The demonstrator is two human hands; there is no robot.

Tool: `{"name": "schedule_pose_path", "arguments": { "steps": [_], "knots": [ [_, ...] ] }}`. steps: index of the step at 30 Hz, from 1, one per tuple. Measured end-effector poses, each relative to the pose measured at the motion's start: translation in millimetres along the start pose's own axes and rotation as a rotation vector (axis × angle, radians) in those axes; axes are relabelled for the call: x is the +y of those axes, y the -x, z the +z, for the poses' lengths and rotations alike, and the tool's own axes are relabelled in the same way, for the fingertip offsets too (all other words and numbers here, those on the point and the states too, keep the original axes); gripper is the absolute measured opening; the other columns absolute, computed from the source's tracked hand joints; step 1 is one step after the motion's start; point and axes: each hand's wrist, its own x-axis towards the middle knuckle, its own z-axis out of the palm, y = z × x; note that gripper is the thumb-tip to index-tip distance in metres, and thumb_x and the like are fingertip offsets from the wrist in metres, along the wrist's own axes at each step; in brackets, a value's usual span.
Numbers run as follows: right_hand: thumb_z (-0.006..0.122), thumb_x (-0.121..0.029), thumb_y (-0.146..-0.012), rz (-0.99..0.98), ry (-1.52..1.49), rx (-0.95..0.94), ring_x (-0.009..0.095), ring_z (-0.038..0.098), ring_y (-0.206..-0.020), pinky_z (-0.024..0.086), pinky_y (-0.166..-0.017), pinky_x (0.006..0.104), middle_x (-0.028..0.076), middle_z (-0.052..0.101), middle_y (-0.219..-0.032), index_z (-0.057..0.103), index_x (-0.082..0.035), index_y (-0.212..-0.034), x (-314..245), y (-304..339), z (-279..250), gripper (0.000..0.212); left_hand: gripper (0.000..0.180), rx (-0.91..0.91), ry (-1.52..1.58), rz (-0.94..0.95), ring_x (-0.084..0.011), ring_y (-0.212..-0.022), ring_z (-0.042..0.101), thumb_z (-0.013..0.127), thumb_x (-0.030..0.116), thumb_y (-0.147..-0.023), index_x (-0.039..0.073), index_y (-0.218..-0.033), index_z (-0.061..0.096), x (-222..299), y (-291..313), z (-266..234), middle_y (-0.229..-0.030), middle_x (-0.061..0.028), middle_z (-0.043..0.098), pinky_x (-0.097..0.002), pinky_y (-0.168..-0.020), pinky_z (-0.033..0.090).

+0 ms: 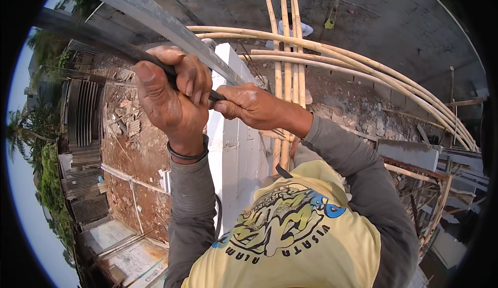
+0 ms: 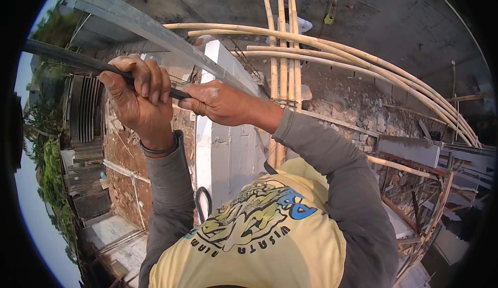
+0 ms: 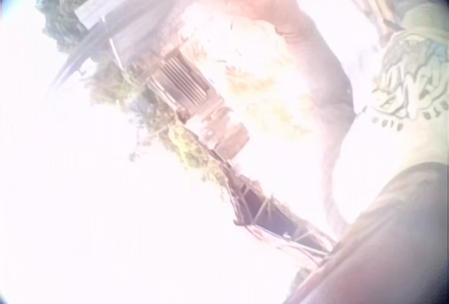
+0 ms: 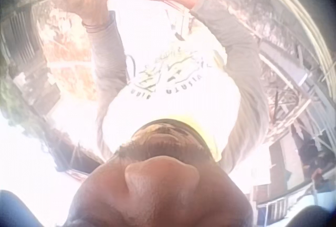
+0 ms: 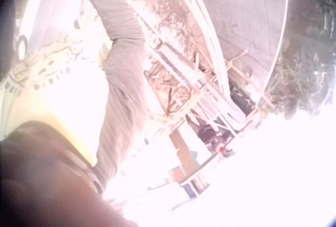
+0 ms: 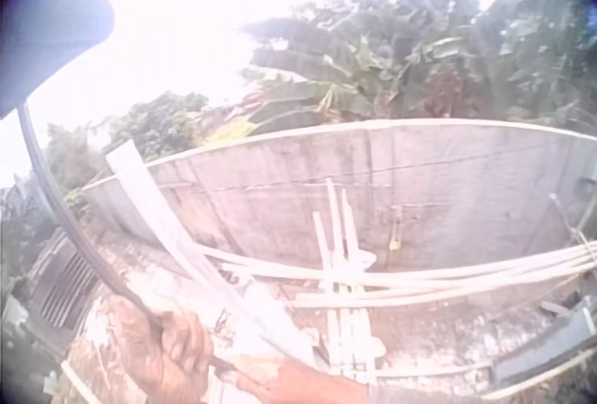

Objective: The person secures bamboo poles to a rebar structure using thin metal wires, twisting the wires with a pair of pliers and tightening them by hand to create a stable scaffold.

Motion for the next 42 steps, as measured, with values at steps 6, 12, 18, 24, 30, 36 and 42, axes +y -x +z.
{"name": "schedule_pose_path", "arguments": {
  "steps": [6,12,18,24,30,36,42],
  "knots": [
    [0.042,-0.037,-0.103,0.099,0.085,-0.048,0.026,0.061,-0.071,0.047,-0.069,0.0397,0.011,0.06,-0.072,0.054,-0.003,-0.097,45,-28,-56,0.037,0.039,0.075,-0.098,-0.05,-0.0114,-0.055,0.045,0.042,0.039,-0.103,0.003,-0.103,0.054,-63,-34,-17,-0.067,-0.0029,0.044,-0.0257,-0.049,0.043],
    [0.047,-0.022,-0.102,0.264,0.14,0.068,0.03,0.065,-0.08,0.049,-0.073,0.0395,0.014,0.064,-0.083,0.055,-0.001,-0.108,110,-11,-48,0.024,0.041,0.055,-0.338,-0.154,-0.0145,-0.076,0.059,0.042,0.034,-0.104,0.0,-0.126,0.052,-89,-31,-31,-0.08,-0.0052,0.056,-0.0307,-0.074,0.053],
    [0.049,-0.03,-0.1,0.378,0.187,0.055,0.034,0.063,-0.088,0.047,-0.078,0.0419,0.016,0.064,-0.087,0.059,-0.004,-0.096,129,-8,-42,0.028,0.034,0.056,-0.218,-0.053,-0.012,-0.068,0.054,0.044,0.031,-0.104,0.001,-0.114,0.055,-95,-38,-37,-0.075,-0.0036,0.053,-0.0275,-0.064,0.049],
    [0.056,-0.029,-0.097,0.087,0.455,0.053,0.038,0.053,-0.077,0.041,-0.07,0.0464,0.017,0.052,-0.078,0.051,0.001,-0.083,86,-48,-83,0.033,0.034,0.141,-0.099,-0.074,-0.0068,-0.054,0.041,0.047,0.038,-0.102,0.005,-0.103,0.055,-75,-99,-22,-0.068,0.0014,0.044,-0.022,-0.048,0.036],
    [0.058,-0.03,-0.097,-0.055,0.455,0.092,0.028,0.046,-0.062,0.04,-0.06,0.0407,0.013,0.049,-0.068,0.056,0.001,-0.084,51,-108,-124,0.034,0.038,0.032,-0.244,0.15,-0.0166,-0.065,0.062,0.046,0.035,-0.103,-0.001,-0.108,0.057,-37,-180,-14,-0.075,-0.0078,0.064,-0.0277,-0.063,0.053],
    [0.051,-0.031,-0.1,0.114,0.324,0.094,0.014,0.065,-0.077,0.056,-0.071,0.03,0.006,0.066,-0.085,0.064,0.0,-0.106,64,-118,-162,0.034,0.042,0.224,-0.364,0.257,-0.0219,-0.07,0.068,0.039,0.037,-0.105,-0.001,-0.105,0.055,-47,-204,-21,-0.078,-0.0132,0.067,-0.0327,-0.065,0.057],
    [0.05,-0.031,-0.102,0.342,0.428,0.36,0.016,0.063,-0.07,0.05,-0.065,0.0324,0.007,0.065,-0.075,0.062,-0.002,-0.094,88,-125,-182,0.032,0.038,0.311,-0.358,0.19,-0.0041,-0.051,0.032,0.046,0.038,-0.103,0.003,-0.091,0.053,-67,-150,-67,-0.062,0.0027,0.038,-0.0213,-0.044,0.026]
  ]
}}
